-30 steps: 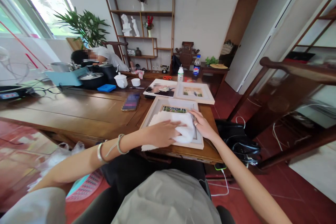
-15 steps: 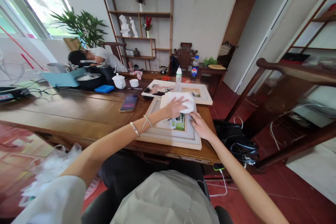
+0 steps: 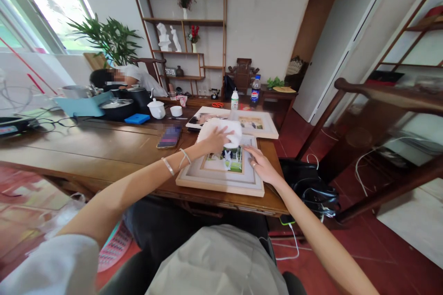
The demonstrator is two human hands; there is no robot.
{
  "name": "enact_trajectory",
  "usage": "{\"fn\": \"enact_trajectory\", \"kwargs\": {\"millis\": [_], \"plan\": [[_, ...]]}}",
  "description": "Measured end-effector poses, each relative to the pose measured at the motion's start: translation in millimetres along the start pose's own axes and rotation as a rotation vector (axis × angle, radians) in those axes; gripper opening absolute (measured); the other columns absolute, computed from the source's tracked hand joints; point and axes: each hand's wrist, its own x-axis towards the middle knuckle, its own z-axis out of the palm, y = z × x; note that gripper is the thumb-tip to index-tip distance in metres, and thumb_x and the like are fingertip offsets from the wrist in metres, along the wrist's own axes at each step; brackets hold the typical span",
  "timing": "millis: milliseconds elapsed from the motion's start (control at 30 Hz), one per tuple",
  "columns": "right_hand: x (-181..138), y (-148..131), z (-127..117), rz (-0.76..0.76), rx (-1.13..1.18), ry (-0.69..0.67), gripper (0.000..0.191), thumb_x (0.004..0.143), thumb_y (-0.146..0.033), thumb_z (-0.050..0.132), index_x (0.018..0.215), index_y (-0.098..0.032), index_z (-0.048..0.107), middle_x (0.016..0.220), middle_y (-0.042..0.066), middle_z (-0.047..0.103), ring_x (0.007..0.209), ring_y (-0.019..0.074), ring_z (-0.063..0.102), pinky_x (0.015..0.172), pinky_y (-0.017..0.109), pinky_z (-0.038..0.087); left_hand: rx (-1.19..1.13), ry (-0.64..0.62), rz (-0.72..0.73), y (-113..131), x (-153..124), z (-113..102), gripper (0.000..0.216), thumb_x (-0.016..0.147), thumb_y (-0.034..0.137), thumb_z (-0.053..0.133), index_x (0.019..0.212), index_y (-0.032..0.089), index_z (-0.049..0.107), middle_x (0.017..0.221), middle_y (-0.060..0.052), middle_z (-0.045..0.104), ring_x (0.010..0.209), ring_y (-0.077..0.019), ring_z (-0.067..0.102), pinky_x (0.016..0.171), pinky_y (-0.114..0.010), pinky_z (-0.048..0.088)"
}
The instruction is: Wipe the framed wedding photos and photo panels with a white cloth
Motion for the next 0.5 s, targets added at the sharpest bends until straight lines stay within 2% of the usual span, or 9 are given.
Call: {"fn": "enact_trajectory", "kwargs": {"millis": [200, 300, 400, 500], "plan": [[-0.3, 1.6, 0.7, 0.01, 0.004, 0.022, 0.055, 0.08, -0.014, 0.043, 0.133, -0.029, 0.049, 0.143, 0.003, 0.047, 0.135, 0.0239, 0.037, 0.113, 0.052, 0.027, -0.007, -0.083, -0.112, -39.5, -34.6, 1.0, 0.054, 0.075, -0.001, 0.044, 0.124, 0.018, 0.055, 0.153, -0.007, 0.028, 0.142, -0.0338, 0.018, 0.108, -0.063, 0.022], [-0.5, 1.5, 0.6, 0.022, 0.009, 0.022, 0.054, 0.08, -0.014, 0.044, 0.133, -0.029, 0.049, 0.143, 0.004, 0.047, 0.136, 0.024, 0.037, 0.113, 0.052, 0.027, -0.049, -0.111, -0.153, -44.4, -47.0, -1.9, 0.054, 0.077, 0.0, 0.043, 0.127, 0.018, 0.05, 0.152, -0.007, 0.03, 0.142, -0.0328, 0.019, 0.108, -0.06, 0.026], [-0.7, 0.3, 0.5, 0.048, 0.01, 0.021, 0.055, 0.08, -0.015, 0.045, 0.133, -0.029, 0.049, 0.143, 0.004, 0.047, 0.136, 0.0241, 0.036, 0.113, 0.052, 0.026, -0.072, -0.15, -0.103, -23.2, -62.8, -9.4, 0.05, 0.078, 0.006, 0.045, 0.126, 0.02, 0.051, 0.152, -0.006, 0.032, 0.141, -0.0328, 0.021, 0.108, -0.06, 0.025], [-0.9, -2.6, -0.2, 0.059, 0.013, 0.017, 0.052, 0.082, -0.019, 0.045, 0.133, -0.029, 0.049, 0.143, 0.004, 0.047, 0.136, 0.0246, 0.036, 0.113, 0.052, 0.026, -0.14, -0.163, 0.053, 18.9, -85.3, -21.8, 0.041, 0.081, 0.013, 0.046, 0.12, 0.02, 0.056, 0.149, -0.007, 0.036, 0.139, -0.0322, 0.026, 0.108, -0.059, 0.026]]}}
